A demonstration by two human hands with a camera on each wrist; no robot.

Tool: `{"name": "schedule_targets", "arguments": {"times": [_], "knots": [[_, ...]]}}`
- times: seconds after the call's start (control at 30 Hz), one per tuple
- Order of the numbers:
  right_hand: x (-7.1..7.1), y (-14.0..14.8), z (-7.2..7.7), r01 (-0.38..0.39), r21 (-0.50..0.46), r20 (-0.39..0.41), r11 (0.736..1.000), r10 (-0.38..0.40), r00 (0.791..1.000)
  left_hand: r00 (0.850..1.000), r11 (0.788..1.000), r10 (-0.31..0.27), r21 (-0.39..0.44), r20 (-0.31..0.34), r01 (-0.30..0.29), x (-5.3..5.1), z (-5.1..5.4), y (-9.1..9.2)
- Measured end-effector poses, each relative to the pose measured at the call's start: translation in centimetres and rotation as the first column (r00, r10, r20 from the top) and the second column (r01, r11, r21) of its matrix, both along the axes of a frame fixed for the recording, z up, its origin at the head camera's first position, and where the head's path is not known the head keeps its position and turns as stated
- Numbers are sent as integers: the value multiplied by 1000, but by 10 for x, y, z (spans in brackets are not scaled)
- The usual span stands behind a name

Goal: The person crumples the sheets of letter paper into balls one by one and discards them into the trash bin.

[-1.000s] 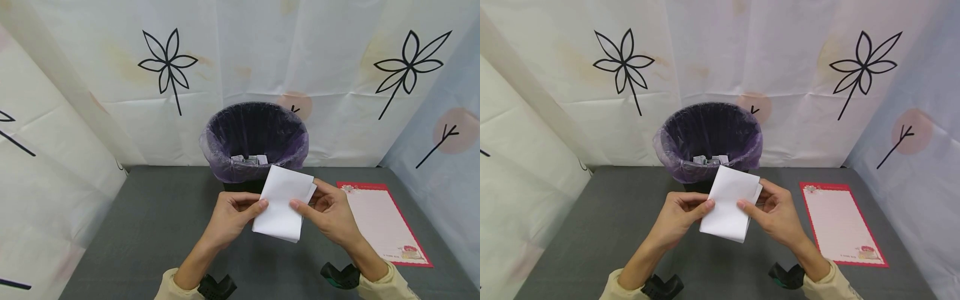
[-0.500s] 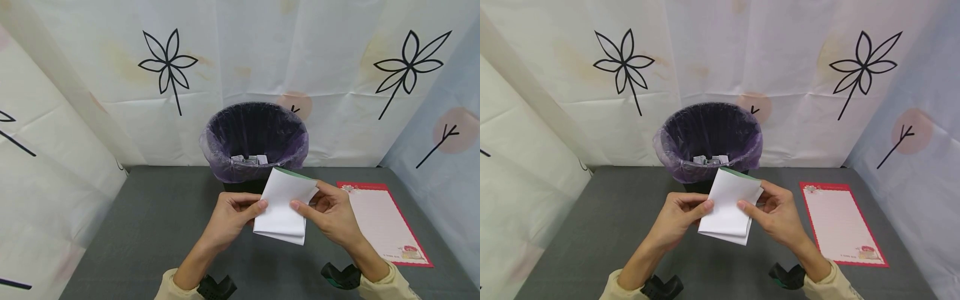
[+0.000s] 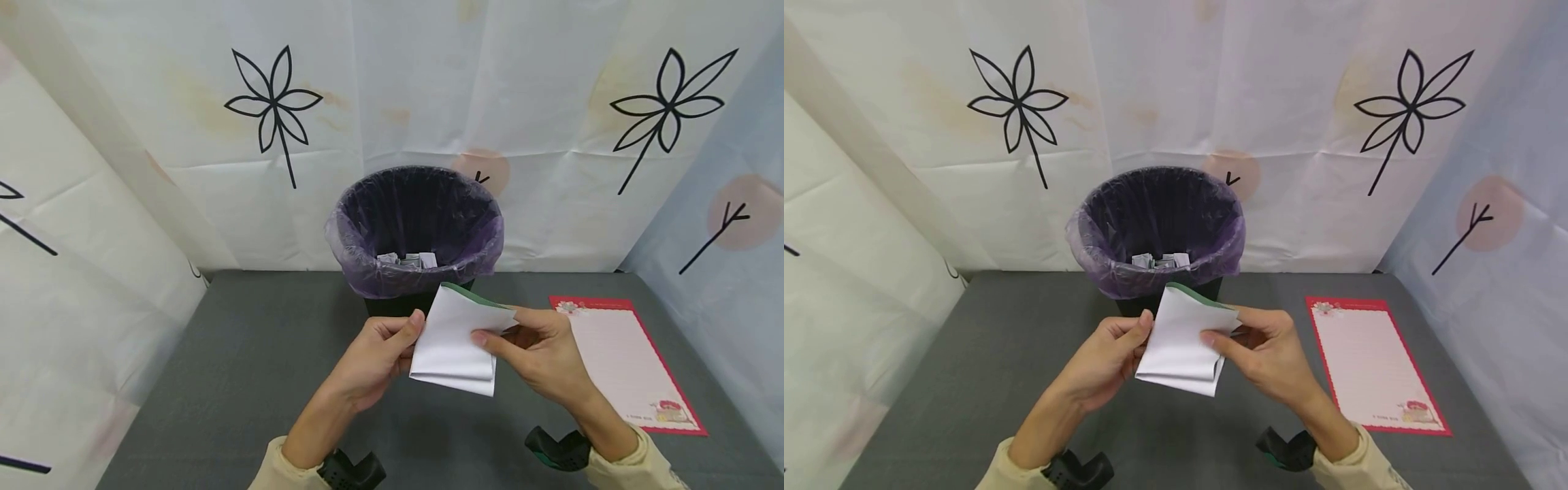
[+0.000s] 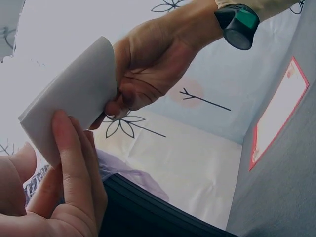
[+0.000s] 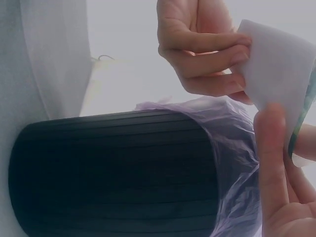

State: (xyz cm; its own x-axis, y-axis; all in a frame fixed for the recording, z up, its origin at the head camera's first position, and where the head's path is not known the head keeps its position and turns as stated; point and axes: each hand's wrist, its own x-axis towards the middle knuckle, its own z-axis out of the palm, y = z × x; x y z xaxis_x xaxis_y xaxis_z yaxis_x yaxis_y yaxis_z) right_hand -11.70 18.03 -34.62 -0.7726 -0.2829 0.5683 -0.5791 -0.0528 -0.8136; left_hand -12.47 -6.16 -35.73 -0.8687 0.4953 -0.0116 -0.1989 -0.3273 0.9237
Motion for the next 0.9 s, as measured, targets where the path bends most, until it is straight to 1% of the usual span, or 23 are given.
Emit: {"name": "schedule_targets", "arguments": {"times": [0.07, 0.13, 0.23, 0.33, 0.4, 0.5, 0.57, 0.67, 0.77, 0.8, 0.83, 0.9], "knots": [[-1, 0, -1, -33, -1, -23, 999, 33, 999, 999, 1000, -23, 9, 31, 23, 0, 0, -1], [-2, -1, -1, -75, -12, -50, 997, 74, 996, 998, 999, -38, 5, 44, 38, 0, 0, -2], [-4, -2, -2, -151, -25, -113, 988, 147, 983, 997, 998, -61, 20, 54, 60, 0, 0, -4], [-6, -1, -2, -205, -20, -159, 979, 199, 967, 995, 995, -81, 72, 62, 76, 0, -1, -5], [-7, 0, -2, -222, -6, -165, 975, 218, 962, 994, 990, -93, 109, 64, 86, 1, -1, -5], [-7, 3, -2, -235, 17, -148, 972, 235, 961, 993, 985, -104, 143, 64, 94, 1, 0, -6], [-7, 5, -2, -247, 36, -122, 968, 250, 961, 992, 984, -108, 152, 69, 96, 1, 0, -7], [-5, 8, 1, -259, 68, -66, 963, 264, 962, 992, 985, -96, 153, 78, 84, 2, 1, -7], [-5, 10, 5, -280, 76, -25, 957, 282, 959, 994, 988, -74, 141, 82, 62, 3, 3, -7], [-5, 11, 6, -296, 66, -8, 953, 297, 955, 995, 990, -64, 134, 80, 53, 3, 3, -7], [-5, 12, 7, -314, 45, 27, 948, 313, 949, 996, 991, -55, 126, 76, 45, 3, 3, -7], [-5, 13, 10, -350, -2, 88, 937, 349, 933, 997, 993, -39, 116, 69, 30, 4, 3, -8]]}}
